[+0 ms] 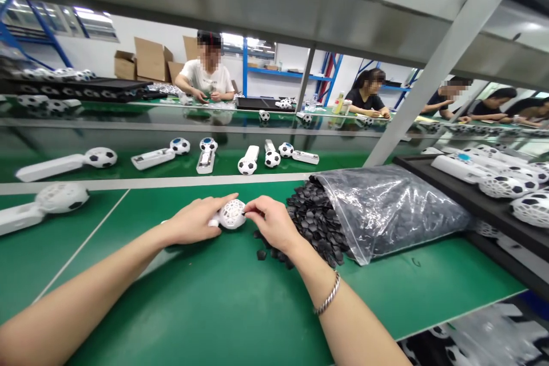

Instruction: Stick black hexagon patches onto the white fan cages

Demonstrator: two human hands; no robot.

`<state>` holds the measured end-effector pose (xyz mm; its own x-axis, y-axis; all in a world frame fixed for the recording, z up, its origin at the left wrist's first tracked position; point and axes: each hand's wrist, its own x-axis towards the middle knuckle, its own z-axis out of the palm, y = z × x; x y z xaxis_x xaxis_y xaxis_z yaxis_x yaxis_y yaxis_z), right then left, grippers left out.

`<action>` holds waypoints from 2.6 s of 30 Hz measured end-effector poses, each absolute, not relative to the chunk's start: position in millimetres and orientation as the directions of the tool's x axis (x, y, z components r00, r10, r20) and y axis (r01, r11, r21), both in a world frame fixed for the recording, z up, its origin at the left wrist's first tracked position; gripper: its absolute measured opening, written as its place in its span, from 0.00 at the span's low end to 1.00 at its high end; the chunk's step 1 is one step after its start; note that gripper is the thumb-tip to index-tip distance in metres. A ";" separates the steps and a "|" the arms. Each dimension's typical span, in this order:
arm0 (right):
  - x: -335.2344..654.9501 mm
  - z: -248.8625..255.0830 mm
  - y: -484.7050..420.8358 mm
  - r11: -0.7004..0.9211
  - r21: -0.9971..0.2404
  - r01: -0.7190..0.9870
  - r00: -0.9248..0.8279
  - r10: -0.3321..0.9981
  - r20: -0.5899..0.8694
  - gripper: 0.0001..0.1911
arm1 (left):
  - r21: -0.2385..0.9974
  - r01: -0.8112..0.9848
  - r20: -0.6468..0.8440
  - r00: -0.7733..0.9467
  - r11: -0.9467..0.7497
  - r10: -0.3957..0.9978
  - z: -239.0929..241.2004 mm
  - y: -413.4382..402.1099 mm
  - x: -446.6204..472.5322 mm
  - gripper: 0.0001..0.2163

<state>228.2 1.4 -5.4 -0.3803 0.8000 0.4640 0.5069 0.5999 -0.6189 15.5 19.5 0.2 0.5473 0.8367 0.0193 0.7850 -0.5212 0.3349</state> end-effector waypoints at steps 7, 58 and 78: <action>208.6 -14.1 -5.3 0.674 -0.588 0.447 -0.500 0.733 0.460 0.06 | 0.378 0.791 0.079 0.491 -0.481 0.868 1.3 14.1 26.4 0.36; 238.9 -20.6 21.6 0.479 -0.407 0.778 -0.379 0.874 0.303 0.15 | 0.242 0.787 0.240 0.518 -0.568 0.821 -13.1 27.5 14.5 0.31; 209.0 -16.7 0.7 0.526 -0.699 0.483 -0.364 0.847 0.386 0.01 | 0.378 0.786 0.168 0.461 -0.489 0.871 -5.3 20.4 22.4 0.34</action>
<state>209.0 0.7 -16.7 -0.3642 0.8475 0.3861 0.4833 0.5264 -0.6995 22.4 20.4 -5.3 0.4614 0.8712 0.1677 0.7859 -0.4890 0.3785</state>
